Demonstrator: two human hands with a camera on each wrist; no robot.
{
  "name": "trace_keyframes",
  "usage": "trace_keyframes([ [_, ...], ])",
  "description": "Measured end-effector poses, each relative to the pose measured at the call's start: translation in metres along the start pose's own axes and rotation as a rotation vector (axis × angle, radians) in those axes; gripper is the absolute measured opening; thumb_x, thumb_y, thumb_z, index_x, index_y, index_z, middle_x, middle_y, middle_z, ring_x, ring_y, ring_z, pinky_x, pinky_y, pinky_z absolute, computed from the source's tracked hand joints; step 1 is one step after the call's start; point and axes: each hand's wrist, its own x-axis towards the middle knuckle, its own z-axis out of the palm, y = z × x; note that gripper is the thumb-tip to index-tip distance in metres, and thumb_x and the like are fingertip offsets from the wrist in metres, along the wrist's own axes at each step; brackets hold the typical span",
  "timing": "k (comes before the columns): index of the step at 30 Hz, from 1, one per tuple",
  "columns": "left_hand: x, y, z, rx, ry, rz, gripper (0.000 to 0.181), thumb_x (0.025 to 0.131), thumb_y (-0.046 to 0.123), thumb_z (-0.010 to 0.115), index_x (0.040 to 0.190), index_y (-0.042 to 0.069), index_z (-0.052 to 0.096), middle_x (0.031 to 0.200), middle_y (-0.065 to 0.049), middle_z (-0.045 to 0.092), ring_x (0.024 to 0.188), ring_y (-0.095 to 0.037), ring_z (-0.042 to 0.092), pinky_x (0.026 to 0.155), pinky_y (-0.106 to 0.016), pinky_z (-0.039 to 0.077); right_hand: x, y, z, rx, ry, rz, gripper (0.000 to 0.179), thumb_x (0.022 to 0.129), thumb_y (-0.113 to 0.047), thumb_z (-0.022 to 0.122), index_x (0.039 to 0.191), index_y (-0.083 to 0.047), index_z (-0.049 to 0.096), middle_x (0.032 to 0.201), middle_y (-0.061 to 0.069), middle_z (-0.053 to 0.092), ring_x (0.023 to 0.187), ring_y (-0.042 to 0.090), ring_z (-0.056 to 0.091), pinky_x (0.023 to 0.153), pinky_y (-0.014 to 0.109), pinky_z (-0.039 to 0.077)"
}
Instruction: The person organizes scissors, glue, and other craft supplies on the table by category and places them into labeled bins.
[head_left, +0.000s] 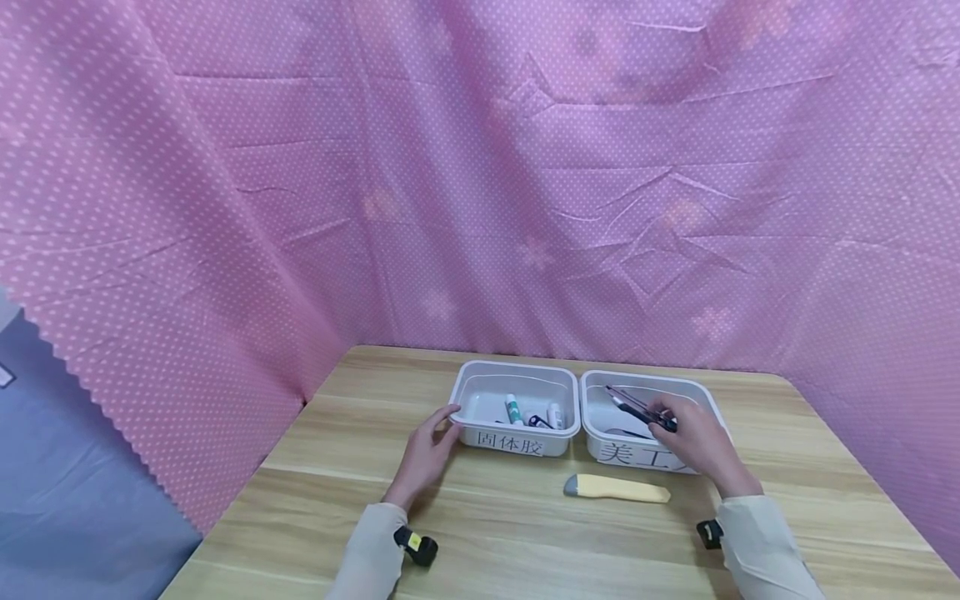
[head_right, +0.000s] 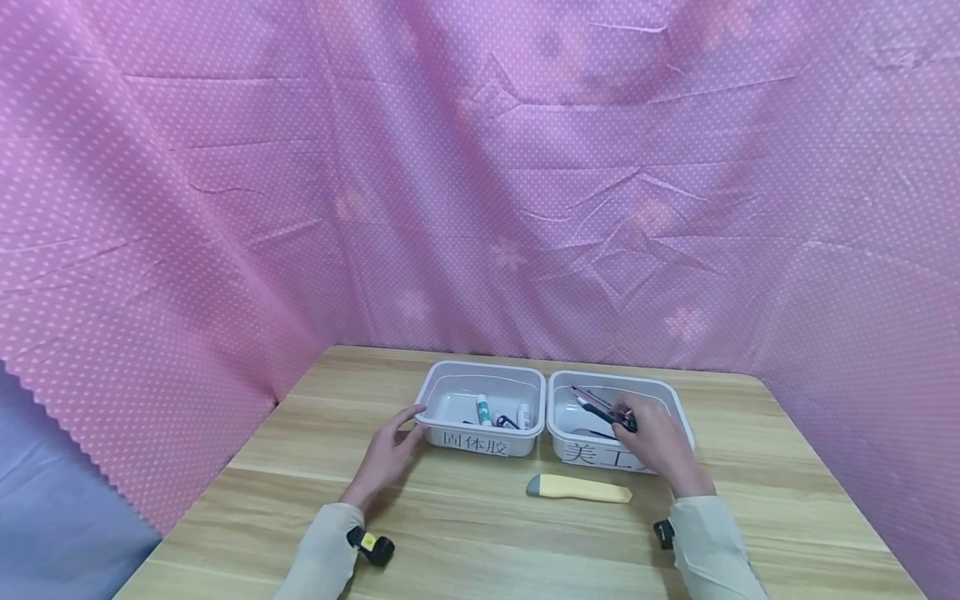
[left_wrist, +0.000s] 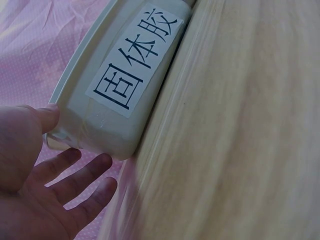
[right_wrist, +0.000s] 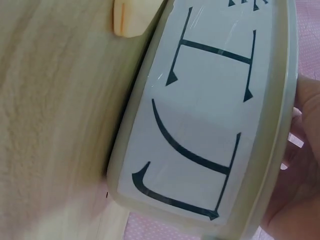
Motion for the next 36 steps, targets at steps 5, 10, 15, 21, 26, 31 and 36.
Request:
trace_keyframes([
  [5, -0.0005, 0.0011, -0.0005, 0.000, -0.002, -0.004, 0.043, 0.105, 0.030, 0.059, 0.147, 0.024, 0.055, 0.156, -0.015, 0.048, 0.132, -0.038, 0.058, 0.114, -0.056, 0.044, 0.0004, 0.0024, 0.0001, -0.003, -0.015, 0.019, 0.013, 0.085, -0.006, 0.076, 0.094, -0.013, 0.071, 0.091, 0.003, 0.074, 0.087, 0.023, 0.068, 0.076, 0.044, 0.055],
  [10, -0.0007, 0.0019, 0.0000, -0.007, -0.005, -0.009, 0.043, 0.105, 0.031, 0.059, 0.147, 0.025, 0.054, 0.156, -0.015, 0.048, 0.132, -0.038, 0.058, 0.113, -0.055, 0.045, 0.0001, 0.0024, -0.0003, 0.002, -0.007, 0.022, 0.014, 0.084, -0.006, 0.077, 0.090, -0.016, 0.070, 0.087, -0.001, 0.072, 0.084, 0.020, 0.066, 0.075, 0.042, 0.054],
  [15, -0.0005, 0.0019, 0.0003, -0.009, -0.009, -0.014, 0.044, 0.105, 0.033, 0.059, 0.147, 0.025, 0.054, 0.156, -0.014, 0.048, 0.132, -0.038, 0.058, 0.113, -0.056, 0.045, 0.0001, 0.0013, 0.0007, 0.006, 0.004, 0.027, 0.012, 0.084, -0.006, 0.079, 0.092, -0.012, 0.072, 0.088, 0.001, 0.073, 0.084, 0.020, 0.065, 0.078, 0.045, 0.055],
  [21, -0.0006, 0.0014, 0.0002, 0.002, -0.004, 0.002, 0.045, 0.105, 0.031, 0.059, 0.148, 0.020, 0.054, 0.155, -0.015, 0.049, 0.131, -0.038, 0.059, 0.113, -0.056, 0.045, 0.0011, 0.0015, 0.0026, 0.036, -0.027, 0.055, 0.015, 0.086, -0.003, 0.076, 0.101, -0.003, 0.073, 0.098, 0.012, 0.075, 0.095, 0.032, 0.070, 0.086, 0.054, 0.058],
  [26, -0.0004, 0.0009, -0.0001, -0.006, -0.009, -0.008, 0.047, 0.104, 0.033, 0.059, 0.149, 0.019, 0.053, 0.156, -0.014, 0.048, 0.132, -0.038, 0.057, 0.114, -0.058, 0.043, 0.0013, 0.0022, 0.0030, 0.043, -0.038, 0.055, 0.015, 0.087, 0.000, 0.072, 0.102, -0.003, 0.072, 0.101, 0.015, 0.075, 0.097, 0.036, 0.070, 0.081, 0.053, 0.061],
  [31, -0.0006, 0.0001, -0.0003, -0.013, -0.013, -0.018, 0.047, 0.104, 0.035, 0.058, 0.149, 0.020, 0.053, 0.157, -0.013, 0.047, 0.135, -0.038, 0.055, 0.115, -0.059, 0.041, 0.0011, 0.0010, 0.0028, 0.029, -0.037, 0.053, 0.014, 0.088, 0.000, 0.073, 0.102, -0.003, 0.072, 0.101, 0.014, 0.075, 0.098, 0.036, 0.070, 0.082, 0.055, 0.060],
  [36, -0.0006, -0.0012, -0.0007, -0.012, -0.011, -0.006, 0.047, 0.104, 0.036, 0.058, 0.148, 0.020, 0.053, 0.156, -0.014, 0.047, 0.134, -0.039, 0.056, 0.115, -0.059, 0.041, 0.0007, -0.0015, 0.0004, 0.027, -0.037, 0.038, 0.014, 0.089, -0.001, 0.073, 0.104, -0.002, 0.073, 0.100, 0.013, 0.075, 0.098, 0.035, 0.070, 0.085, 0.057, 0.057],
])
